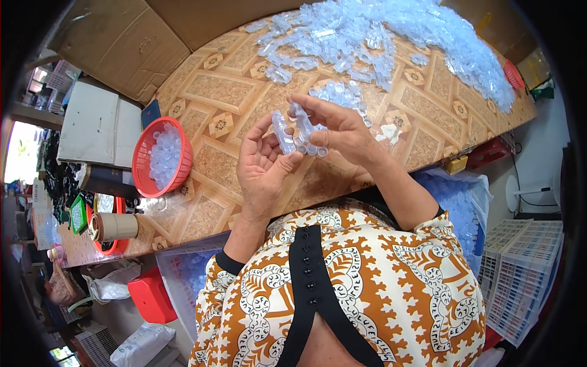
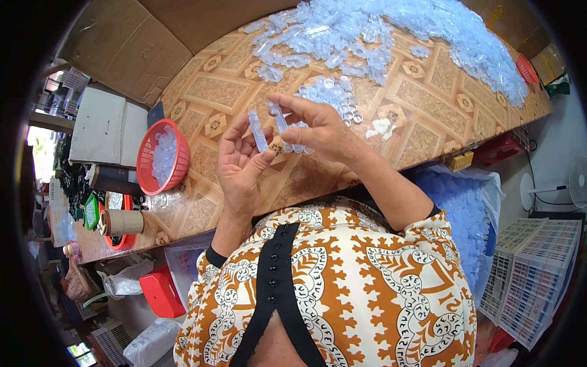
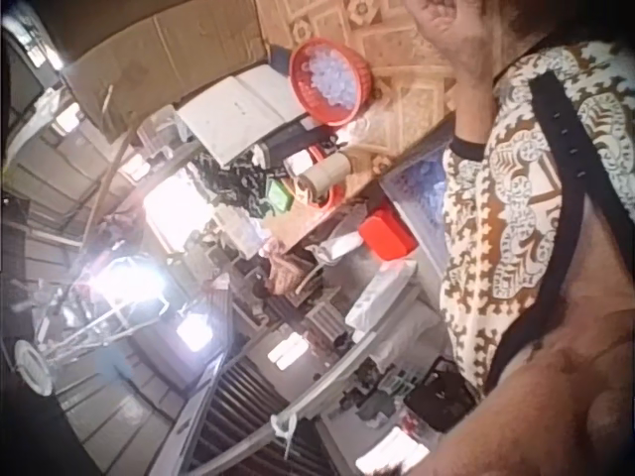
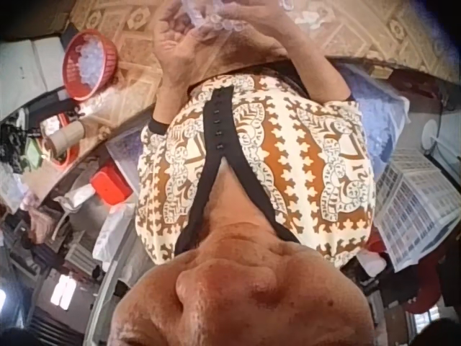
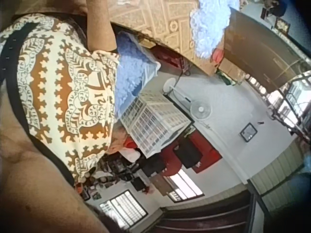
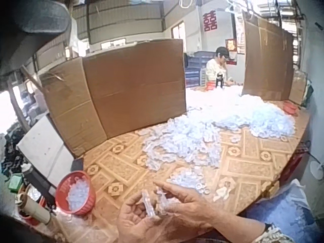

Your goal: The person assembles small plastic items by picking up clear plastic pieces from the table and pressing them together by hand.

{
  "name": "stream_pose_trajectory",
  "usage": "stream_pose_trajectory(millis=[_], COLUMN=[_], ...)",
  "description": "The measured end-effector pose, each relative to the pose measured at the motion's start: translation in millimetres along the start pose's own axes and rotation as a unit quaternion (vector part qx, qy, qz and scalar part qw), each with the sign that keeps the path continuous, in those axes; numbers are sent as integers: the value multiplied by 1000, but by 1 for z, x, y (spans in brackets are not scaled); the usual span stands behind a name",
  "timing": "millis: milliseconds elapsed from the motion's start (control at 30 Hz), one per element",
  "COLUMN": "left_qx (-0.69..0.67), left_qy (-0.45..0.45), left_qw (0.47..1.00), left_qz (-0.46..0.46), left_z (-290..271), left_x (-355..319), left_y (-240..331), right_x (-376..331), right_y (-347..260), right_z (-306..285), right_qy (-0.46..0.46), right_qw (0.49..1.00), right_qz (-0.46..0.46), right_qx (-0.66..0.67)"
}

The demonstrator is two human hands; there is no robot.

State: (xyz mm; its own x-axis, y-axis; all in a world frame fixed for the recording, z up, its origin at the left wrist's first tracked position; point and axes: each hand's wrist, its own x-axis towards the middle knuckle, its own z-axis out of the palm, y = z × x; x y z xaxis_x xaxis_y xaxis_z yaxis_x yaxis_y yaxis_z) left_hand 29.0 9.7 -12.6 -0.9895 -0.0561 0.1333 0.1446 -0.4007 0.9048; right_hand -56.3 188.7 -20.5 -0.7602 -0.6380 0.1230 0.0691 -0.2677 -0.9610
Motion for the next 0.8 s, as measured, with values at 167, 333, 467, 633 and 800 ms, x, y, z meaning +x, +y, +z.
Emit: stream_pose_trajectory(millis=[167,333,467,633,800], left_qx=[-31,-15,-38,-43,-58], left_qy=[-7,-56,-85,-70,-40], left_qw=[999,998,993,994,995], left_qz=[15,38,68,73,64], left_z=[4,4,14,12,4], left_x=[34,59,69,81,86], left_y=[-1,4,15,23,8], right_x=[17,31,39,57,60], right_y=[0,-21,-39,-56,-44], right_z=[3,-2,-8,-9,-13], right_qy=[26,53,51,42,55], right_qw=[991,984,966,950,963], right_qz=[-70,-118,-182,-218,-167], right_qx=[-109,-124,-174,-220,-206])
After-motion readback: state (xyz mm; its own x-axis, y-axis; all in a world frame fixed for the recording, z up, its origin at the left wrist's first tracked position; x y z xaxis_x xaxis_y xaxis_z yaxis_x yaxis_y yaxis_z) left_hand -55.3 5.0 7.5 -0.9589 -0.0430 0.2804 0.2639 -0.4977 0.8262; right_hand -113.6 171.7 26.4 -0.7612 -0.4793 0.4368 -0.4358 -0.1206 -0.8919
